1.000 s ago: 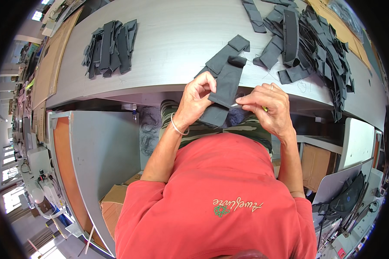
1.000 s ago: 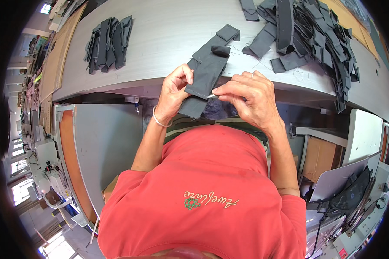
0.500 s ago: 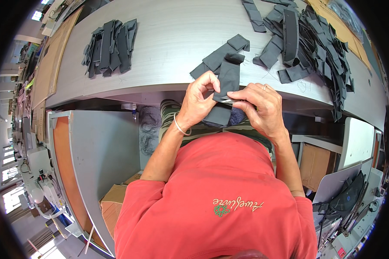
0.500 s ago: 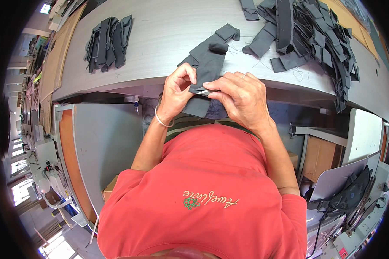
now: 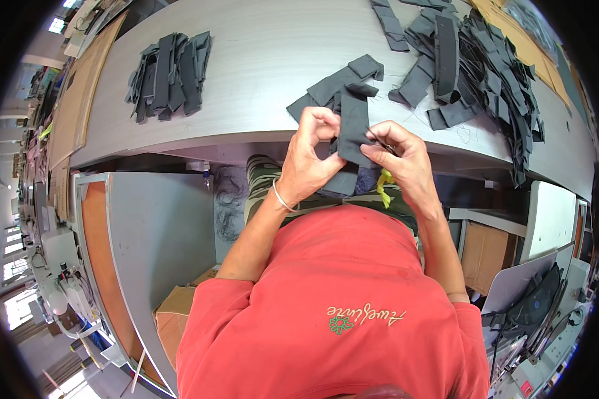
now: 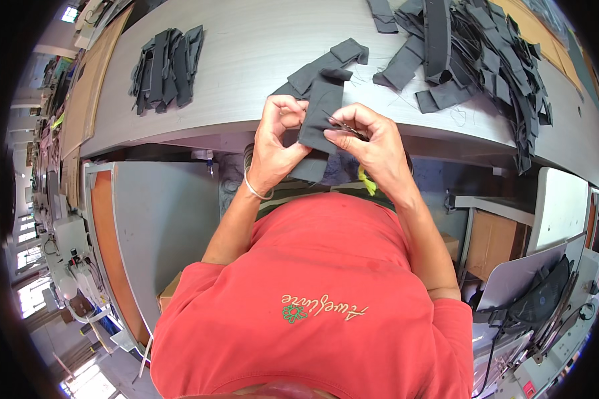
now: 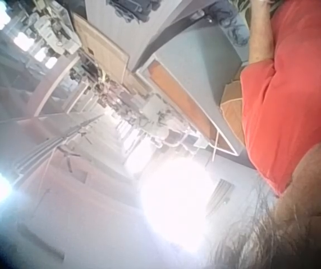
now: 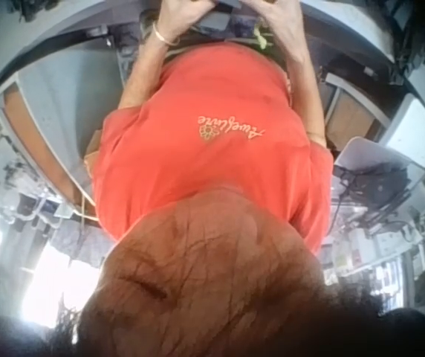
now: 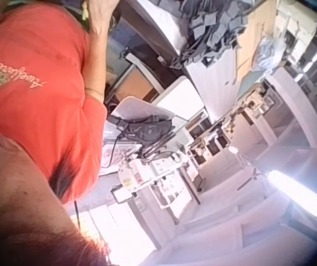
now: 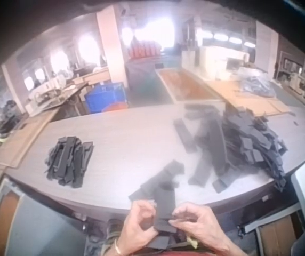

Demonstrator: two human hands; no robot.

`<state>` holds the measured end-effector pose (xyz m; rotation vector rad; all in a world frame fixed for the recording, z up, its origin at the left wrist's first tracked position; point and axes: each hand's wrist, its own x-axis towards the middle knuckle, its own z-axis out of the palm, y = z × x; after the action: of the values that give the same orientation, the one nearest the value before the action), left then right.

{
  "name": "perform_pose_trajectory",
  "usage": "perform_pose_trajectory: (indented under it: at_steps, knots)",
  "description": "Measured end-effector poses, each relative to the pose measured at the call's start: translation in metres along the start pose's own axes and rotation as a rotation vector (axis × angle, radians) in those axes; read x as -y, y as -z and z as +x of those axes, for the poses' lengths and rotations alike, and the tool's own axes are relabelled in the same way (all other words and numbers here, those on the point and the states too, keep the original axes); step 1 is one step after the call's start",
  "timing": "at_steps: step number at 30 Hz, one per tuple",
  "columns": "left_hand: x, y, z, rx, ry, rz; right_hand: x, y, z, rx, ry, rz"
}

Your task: Trim excess threads from grey fabric components using thread snips.

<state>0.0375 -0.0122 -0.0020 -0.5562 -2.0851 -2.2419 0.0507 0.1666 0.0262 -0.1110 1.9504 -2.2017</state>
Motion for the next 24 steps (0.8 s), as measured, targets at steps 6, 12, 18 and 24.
perform_pose_trajectory:
  at_steps: [6,12,18,24]
  knots:
    - [0.025,0.008,0.001,-0.034,0.058,0.184,0.001,-0.01,-0.006,-0.049,0.58,-0.543]
    - [0.011,-0.007,-0.006,-0.059,0.211,-0.422,-0.005,-0.01,-0.01,-0.07,0.63,-0.751]
    - [0.005,-0.006,-0.005,-0.024,0.207,-0.706,0.004,-0.007,-0.012,-0.016,0.497,-0.723]
    - [0.0,-0.003,-0.003,-0.067,0.21,-0.494,0.007,0.004,-0.013,-0.221,0.385,-0.663]
